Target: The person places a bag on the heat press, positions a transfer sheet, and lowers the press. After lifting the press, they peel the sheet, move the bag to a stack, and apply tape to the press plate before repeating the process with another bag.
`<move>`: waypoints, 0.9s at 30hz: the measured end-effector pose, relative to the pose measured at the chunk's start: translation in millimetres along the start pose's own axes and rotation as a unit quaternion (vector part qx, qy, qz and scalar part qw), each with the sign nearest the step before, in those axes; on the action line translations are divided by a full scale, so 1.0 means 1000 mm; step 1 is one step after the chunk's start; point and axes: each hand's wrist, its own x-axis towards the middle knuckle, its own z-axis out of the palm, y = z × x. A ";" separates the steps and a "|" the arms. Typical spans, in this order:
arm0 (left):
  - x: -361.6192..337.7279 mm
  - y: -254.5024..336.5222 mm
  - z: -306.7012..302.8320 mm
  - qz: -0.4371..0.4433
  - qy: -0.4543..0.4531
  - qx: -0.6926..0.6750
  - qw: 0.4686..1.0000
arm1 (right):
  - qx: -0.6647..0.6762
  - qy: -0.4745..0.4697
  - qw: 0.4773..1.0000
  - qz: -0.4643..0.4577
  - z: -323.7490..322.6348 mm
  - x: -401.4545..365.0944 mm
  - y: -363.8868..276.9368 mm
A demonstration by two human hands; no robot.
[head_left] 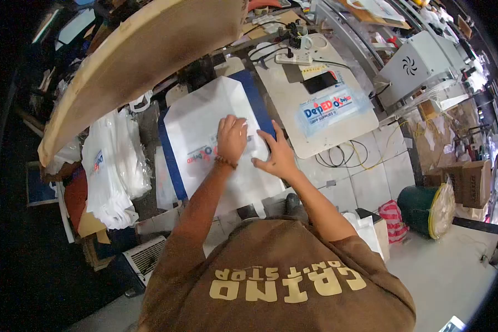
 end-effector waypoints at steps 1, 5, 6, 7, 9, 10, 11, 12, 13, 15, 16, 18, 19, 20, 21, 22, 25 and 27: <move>-0.003 0.000 0.003 0.002 0.004 0.001 1.000 | 0.002 0.012 1.000 -0.008 0.000 0.003 0.001; -0.020 0.003 0.002 0.036 -0.011 -0.009 0.999 | 0.007 0.046 0.998 -0.046 0.001 0.008 0.006; -0.012 -0.008 0.000 0.023 -0.004 0.028 0.999 | 0.009 0.041 0.998 -0.042 0.003 0.003 0.007; -0.005 -0.014 -0.002 0.008 0.006 0.067 0.998 | 0.012 0.024 0.999 -0.020 -0.001 0.004 0.003; 0.001 -0.009 -0.002 -0.010 0.025 0.038 0.999 | 0.014 0.011 1.000 -0.006 -0.004 0.006 0.000; -0.005 0.000 -0.002 -0.007 0.020 0.037 0.999 | 0.010 0.012 1.000 -0.010 -0.001 0.005 0.002; -0.009 0.002 -0.003 -0.001 0.015 0.035 0.999 | 0.005 0.014 1.000 -0.013 -0.001 0.008 0.001; -0.012 -0.001 -0.006 0.028 0.026 0.043 0.998 | 0.007 0.014 1.000 -0.018 -0.001 0.012 0.003; -0.023 -0.007 -0.013 0.022 0.024 0.045 0.998 | 0.010 0.021 1.000 -0.021 0.000 0.010 0.003; -0.041 -0.033 -0.037 0.042 0.067 0.138 0.987 | 0.015 0.025 0.999 -0.027 0.000 0.007 0.002; -0.046 -0.044 -0.051 -0.027 0.062 0.068 0.995 | 0.009 0.020 0.999 -0.023 -0.001 0.008 0.002; -0.050 -0.047 -0.046 -0.058 0.050 0.081 0.994 | 0.001 0.017 1.000 -0.015 -0.002 0.007 0.001; -0.050 -0.044 -0.045 -0.094 0.040 0.093 0.990 | -0.002 0.015 1.000 -0.012 -0.003 0.006 0.000; -0.040 -0.038 -0.027 -0.033 0.102 0.092 0.990 | -0.006 0.012 1.000 -0.011 -0.003 0.007 0.000; -0.031 -0.030 -0.008 -0.018 0.096 0.074 0.992 | -0.005 0.008 1.000 -0.014 -0.001 0.008 0.001; -0.020 -0.014 0.006 -0.003 0.088 0.057 0.994 | -0.004 0.026 0.999 -0.030 0.003 0.008 0.005; -0.002 0.014 0.011 0.001 0.076 0.060 0.995 | 0.009 0.030 0.999 -0.034 0.000 0.010 0.004; -0.024 -0.011 -0.002 -0.007 0.080 0.074 0.994 | 0.004 0.026 0.999 -0.034 0.000 0.008 0.003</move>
